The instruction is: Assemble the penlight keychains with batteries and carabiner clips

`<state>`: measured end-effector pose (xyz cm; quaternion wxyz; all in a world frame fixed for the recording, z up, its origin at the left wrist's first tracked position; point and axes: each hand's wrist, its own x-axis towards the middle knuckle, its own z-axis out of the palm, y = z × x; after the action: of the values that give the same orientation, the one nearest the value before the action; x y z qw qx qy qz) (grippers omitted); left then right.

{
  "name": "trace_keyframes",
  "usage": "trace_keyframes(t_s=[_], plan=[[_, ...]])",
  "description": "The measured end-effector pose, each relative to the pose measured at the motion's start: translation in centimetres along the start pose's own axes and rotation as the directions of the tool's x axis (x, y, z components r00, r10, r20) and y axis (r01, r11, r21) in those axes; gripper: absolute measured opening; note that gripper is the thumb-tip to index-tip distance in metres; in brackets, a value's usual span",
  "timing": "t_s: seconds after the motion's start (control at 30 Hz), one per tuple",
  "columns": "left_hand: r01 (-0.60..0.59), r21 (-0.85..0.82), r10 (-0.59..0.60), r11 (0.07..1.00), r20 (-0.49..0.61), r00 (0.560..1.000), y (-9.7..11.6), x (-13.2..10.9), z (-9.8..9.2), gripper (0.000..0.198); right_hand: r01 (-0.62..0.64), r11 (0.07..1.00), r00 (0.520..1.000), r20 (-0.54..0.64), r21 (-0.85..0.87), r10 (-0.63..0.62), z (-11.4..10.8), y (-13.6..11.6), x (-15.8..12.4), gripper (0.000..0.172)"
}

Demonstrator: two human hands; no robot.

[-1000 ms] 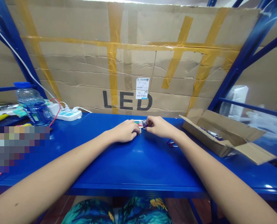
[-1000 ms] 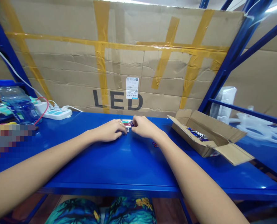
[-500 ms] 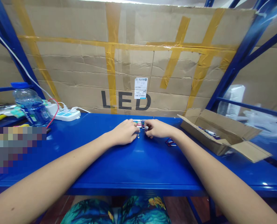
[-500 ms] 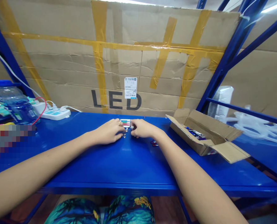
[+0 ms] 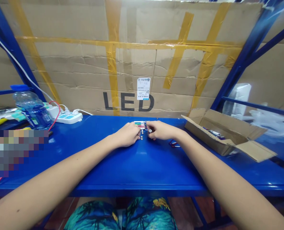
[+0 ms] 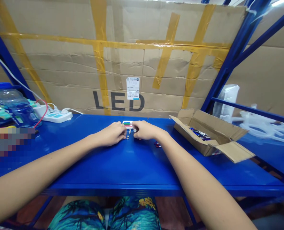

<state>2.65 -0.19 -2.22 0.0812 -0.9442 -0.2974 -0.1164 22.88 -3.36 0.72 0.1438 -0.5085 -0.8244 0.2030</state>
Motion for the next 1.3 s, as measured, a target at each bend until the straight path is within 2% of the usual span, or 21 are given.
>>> trace_keyframes(t_s=[0.17,0.33,0.4,0.5,0.63,0.7,0.8,0.87,1.1,1.3], plan=[[-0.012,0.036,0.013,0.999,-0.029,0.999,0.2,-0.2,0.0,0.018,-0.002,1.0,1.0,-0.004,-0.017,0.002,-0.1,-0.1,0.0,0.022],[-0.016,0.097,0.022,0.995,-0.061,0.998,0.8,-0.2,-0.8,0.02,0.027,1.0,1.0,0.001,-0.003,-0.027,-0.1,-0.1,-0.1,0.02],[0.04,0.033,-0.036,0.999,-0.11,0.993,1.0,-0.1,-1.1,0.02,0.041,0.999,0.999,-0.001,0.006,-0.041,0.0,0.0,-0.1,0.019],[0.082,-0.158,-0.114,0.984,-0.206,0.972,0.9,0.0,-1.2,0.017,0.054,0.998,0.998,-0.008,0.008,-0.054,0.0,0.2,0.0,0.019],[-0.005,-0.326,-0.113,0.945,-0.342,0.933,0.9,0.1,-0.9,0.014,0.061,0.998,0.998,-0.014,0.015,-0.061,0.1,0.3,0.0,0.019],[-0.043,-0.35,-0.1,0.936,-0.381,0.919,1.0,0.1,-0.8,0.014,0.082,0.996,0.997,-0.01,0.034,-0.082,0.1,0.2,0.0,0.028],[-0.085,-0.35,-0.063,0.933,-0.39,0.919,1.3,0.1,-0.8,0.017,0.122,0.99,0.993,0.004,0.064,-0.122,0.1,0.2,0.0,0.042],[-0.096,-0.331,-0.039,0.939,-0.38,0.924,1.3,0.1,-0.7,0.017,0.121,0.989,0.992,0.013,0.082,-0.123,0.2,0.2,0.0,0.045],[-0.127,-0.287,0.013,0.949,-0.37,0.929,1.2,0.2,-0.4,0.017,0.104,0.987,0.994,0.005,0.124,-0.105,0.3,0.3,0.2,0.027],[-0.146,-0.261,0.043,0.954,-0.364,0.93,1.2,0.2,-0.2,0.019,0.104,0.979,0.994,0.012,0.175,-0.107,0.4,0.3,0.2,0.025]])
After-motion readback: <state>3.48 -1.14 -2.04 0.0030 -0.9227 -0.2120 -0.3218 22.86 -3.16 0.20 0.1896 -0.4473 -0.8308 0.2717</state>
